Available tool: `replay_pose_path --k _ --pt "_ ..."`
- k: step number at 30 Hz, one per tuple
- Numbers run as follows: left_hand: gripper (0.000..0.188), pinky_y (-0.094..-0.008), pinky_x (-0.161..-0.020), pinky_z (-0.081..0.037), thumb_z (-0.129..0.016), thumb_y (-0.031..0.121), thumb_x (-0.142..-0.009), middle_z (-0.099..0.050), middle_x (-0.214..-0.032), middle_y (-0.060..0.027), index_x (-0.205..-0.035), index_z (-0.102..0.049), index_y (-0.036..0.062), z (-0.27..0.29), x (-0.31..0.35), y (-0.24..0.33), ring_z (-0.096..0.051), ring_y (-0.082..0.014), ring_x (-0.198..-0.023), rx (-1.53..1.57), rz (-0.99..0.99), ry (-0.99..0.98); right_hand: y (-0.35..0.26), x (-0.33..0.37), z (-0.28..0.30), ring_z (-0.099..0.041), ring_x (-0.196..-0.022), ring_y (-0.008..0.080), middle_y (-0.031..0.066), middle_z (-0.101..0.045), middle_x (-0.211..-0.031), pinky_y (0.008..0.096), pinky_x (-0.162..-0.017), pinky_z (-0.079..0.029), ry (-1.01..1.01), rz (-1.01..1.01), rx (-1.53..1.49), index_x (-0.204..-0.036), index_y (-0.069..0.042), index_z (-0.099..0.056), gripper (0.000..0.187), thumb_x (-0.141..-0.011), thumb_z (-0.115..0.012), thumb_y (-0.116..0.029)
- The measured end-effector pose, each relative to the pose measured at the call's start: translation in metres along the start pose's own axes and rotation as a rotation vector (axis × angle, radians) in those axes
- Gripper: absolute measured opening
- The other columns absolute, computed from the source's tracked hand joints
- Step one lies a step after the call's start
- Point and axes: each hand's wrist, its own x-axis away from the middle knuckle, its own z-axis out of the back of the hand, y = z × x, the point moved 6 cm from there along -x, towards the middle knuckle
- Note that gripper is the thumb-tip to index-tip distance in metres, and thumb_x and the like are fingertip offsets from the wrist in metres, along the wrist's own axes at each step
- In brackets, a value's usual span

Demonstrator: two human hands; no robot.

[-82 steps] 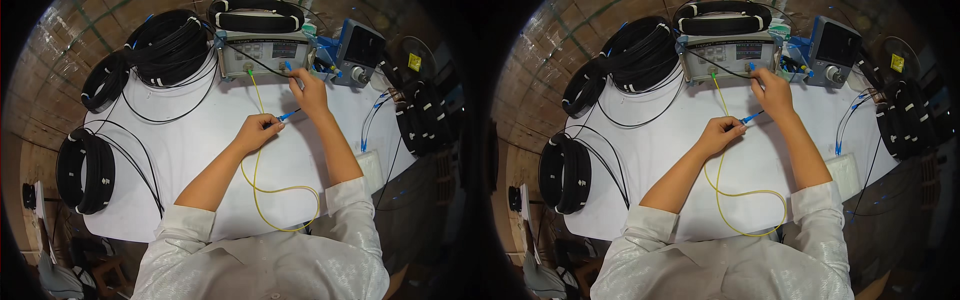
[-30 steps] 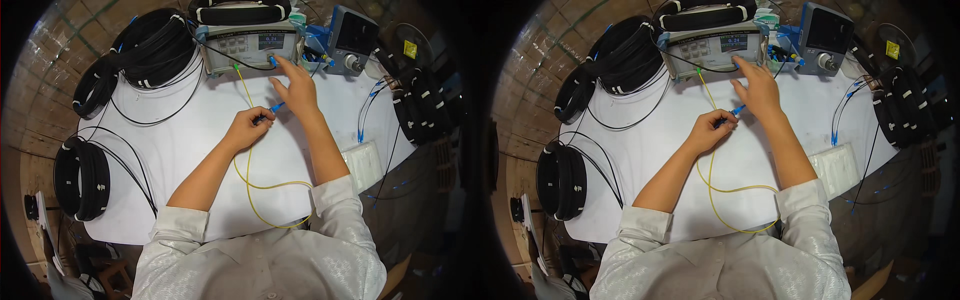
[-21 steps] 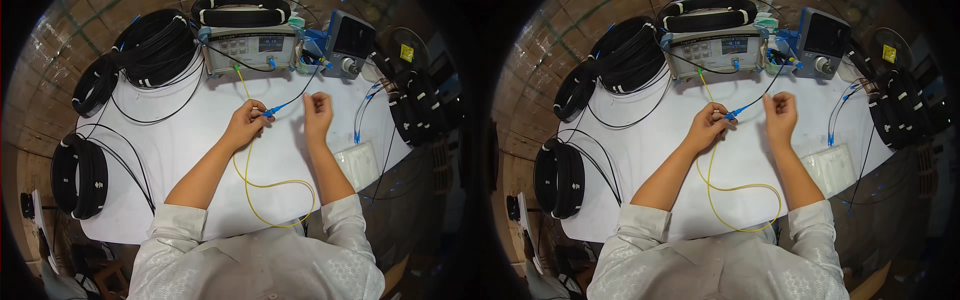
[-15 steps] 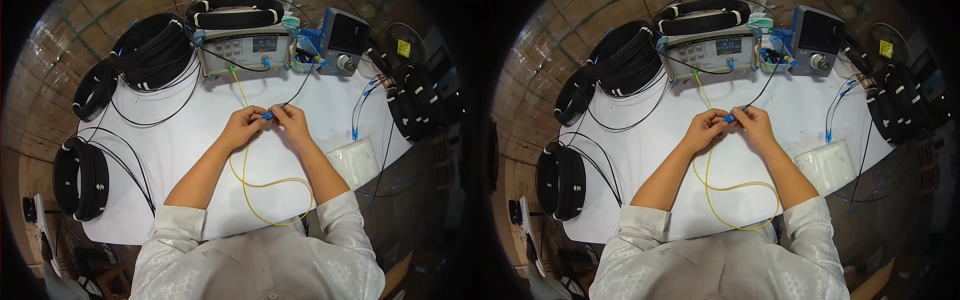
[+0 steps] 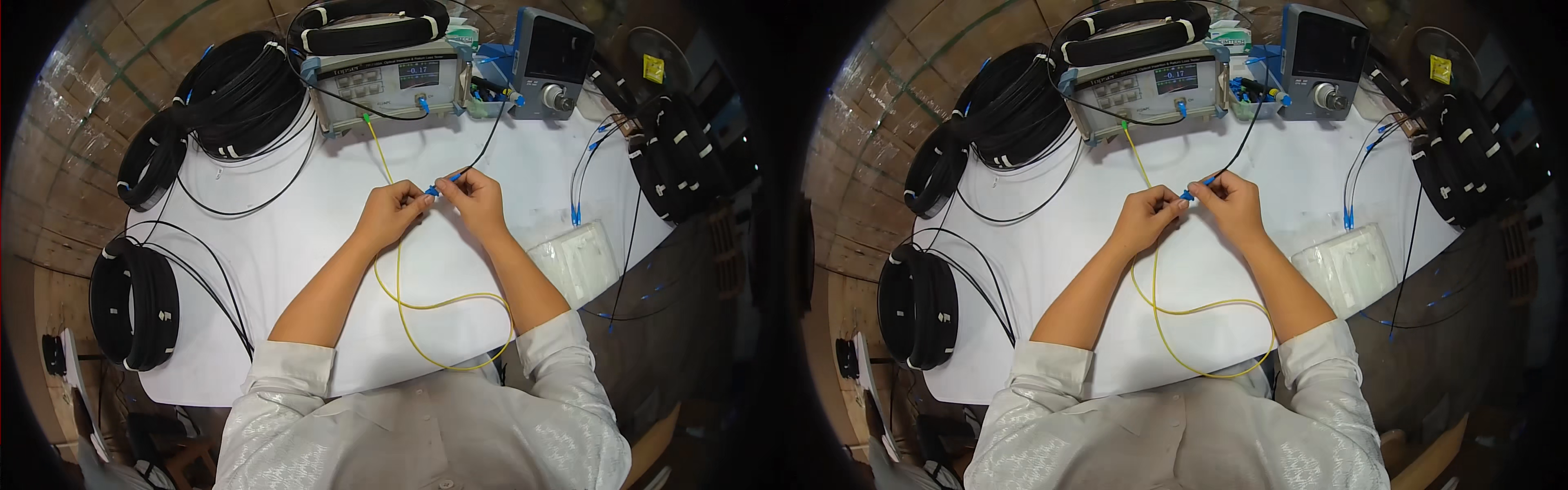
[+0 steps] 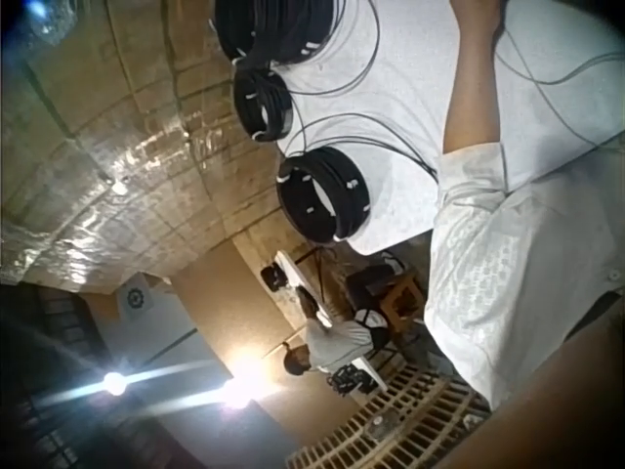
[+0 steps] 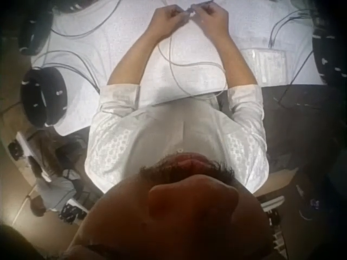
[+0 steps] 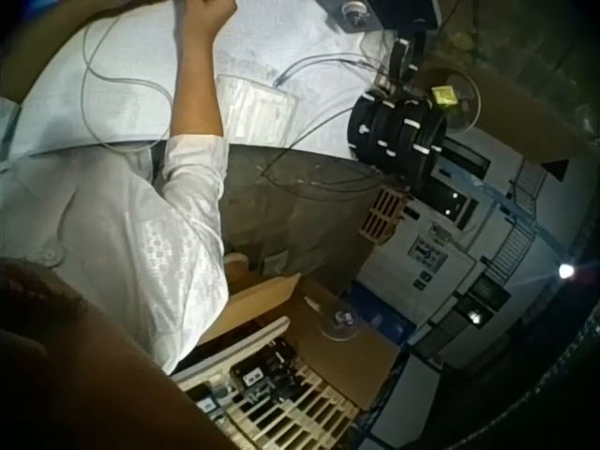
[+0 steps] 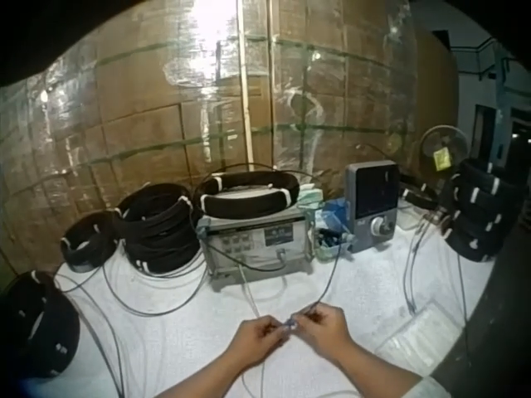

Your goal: Connecting and testing fiber optic cables using electronic measurement equipment and a cleaning tool.

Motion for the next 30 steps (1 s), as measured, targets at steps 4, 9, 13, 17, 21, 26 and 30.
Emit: replay_pose_path --k 4,9,13,17,21,26,30 --pt "0.025 -0.0239 -0.055 -0.045 -0.069 0.021 -0.091 -0.064 -0.065 -0.0033 -0.087 -0.066 -0.0031 0.002 0.001 -0.003 -0.058 -0.0076 -0.059 -0.033 -0.009 0.005 -0.015 0.002 -0.002 -0.051 -0.058 0.0054 0.0014 -0.066 -0.067 0.0234 -0.053 -0.041 0.044 0.073 0.156 -0.08 0.0 -0.07 0.02 -0.081 -0.079 -0.018" --pt "0.024 -0.0233 -0.057 -0.044 -0.068 0.021 -0.093 -0.062 -0.069 -0.0013 -0.088 -0.064 -0.002 -0.001 0.001 0.003 -0.056 -0.0068 -0.062 -0.078 -0.002 -0.016 -0.016 0.003 0.001 -0.051 -0.057 0.0063 0.0031 -0.066 -0.066 0.0238 -0.052 -0.041 0.071 0.166 0.186 -0.079 0.0 -0.07 0.022 -0.08 -0.08 -0.019" --pt "0.026 -0.024 -0.055 -0.044 -0.068 0.023 -0.092 -0.062 -0.067 -0.0022 -0.087 -0.064 -0.0019 0.0 0.0 -0.002 -0.056 -0.0072 -0.06 -0.075 -0.022 -0.01 -0.027 0.004 -0.001 -0.052 -0.056 0.007 0.0037 -0.066 -0.065 0.0242 -0.052 -0.042 0.073 0.211 0.266 -0.077 0.001 -0.069 0.023 -0.08 -0.08 -0.02" --pt "0.027 -0.0244 -0.054 -0.043 -0.069 0.024 -0.091 -0.063 -0.064 -0.0034 -0.087 -0.065 -0.0017 0.0 -0.001 -0.004 -0.057 -0.0077 -0.057 -0.046 -0.014 0.001 -0.023 0.003 0.0 -0.052 -0.056 0.0072 0.0038 -0.066 -0.066 0.0242 -0.052 -0.042 0.077 0.21 0.289 -0.077 0.001 -0.069 0.024 -0.08 -0.08 -0.02" --pt "0.026 -0.024 -0.053 -0.042 -0.068 0.023 -0.092 -0.062 -0.063 -0.0025 -0.086 -0.065 -0.0017 0.0 0.0 -0.005 -0.054 -0.007 -0.057 -0.032 -0.019 0.006 -0.018 0.002 0.0 -0.052 -0.057 0.0064 0.003 -0.065 -0.065 0.0238 -0.052 -0.041 0.066 0.118 0.224 -0.077 0.001 -0.068 0.024 -0.08 -0.08 -0.019" --pt "0.026 -0.0242 -0.052 -0.04 -0.068 0.022 -0.092 -0.059 -0.062 -0.0009 -0.084 -0.064 -0.0018 -0.002 0.0 -0.004 -0.05 -0.006 -0.056 -0.007 -0.038 -0.01 -0.01 0.002 0.0 -0.052 -0.058 0.0055 0.0018 -0.064 -0.065 0.0235 -0.053 -0.041 0.039 0.029 0.093 -0.076 0.0 -0.067 0.024 -0.081 -0.079 -0.02" --pt "0.026 -0.0243 -0.052 -0.04 -0.068 0.023 -0.092 -0.059 -0.062 -0.0011 -0.084 -0.064 -0.0015 -0.002 0.0 -0.001 -0.05 -0.0063 -0.056 -0.017 -0.028 -0.008 -0.02 0.002 0.001 -0.053 -0.055 0.0085 0.0041 -0.064 -0.063 0.0254 -0.051 -0.042 0.086 0.215 0.287 -0.075 0.0 -0.066 0.025 -0.08 -0.08 -0.02"
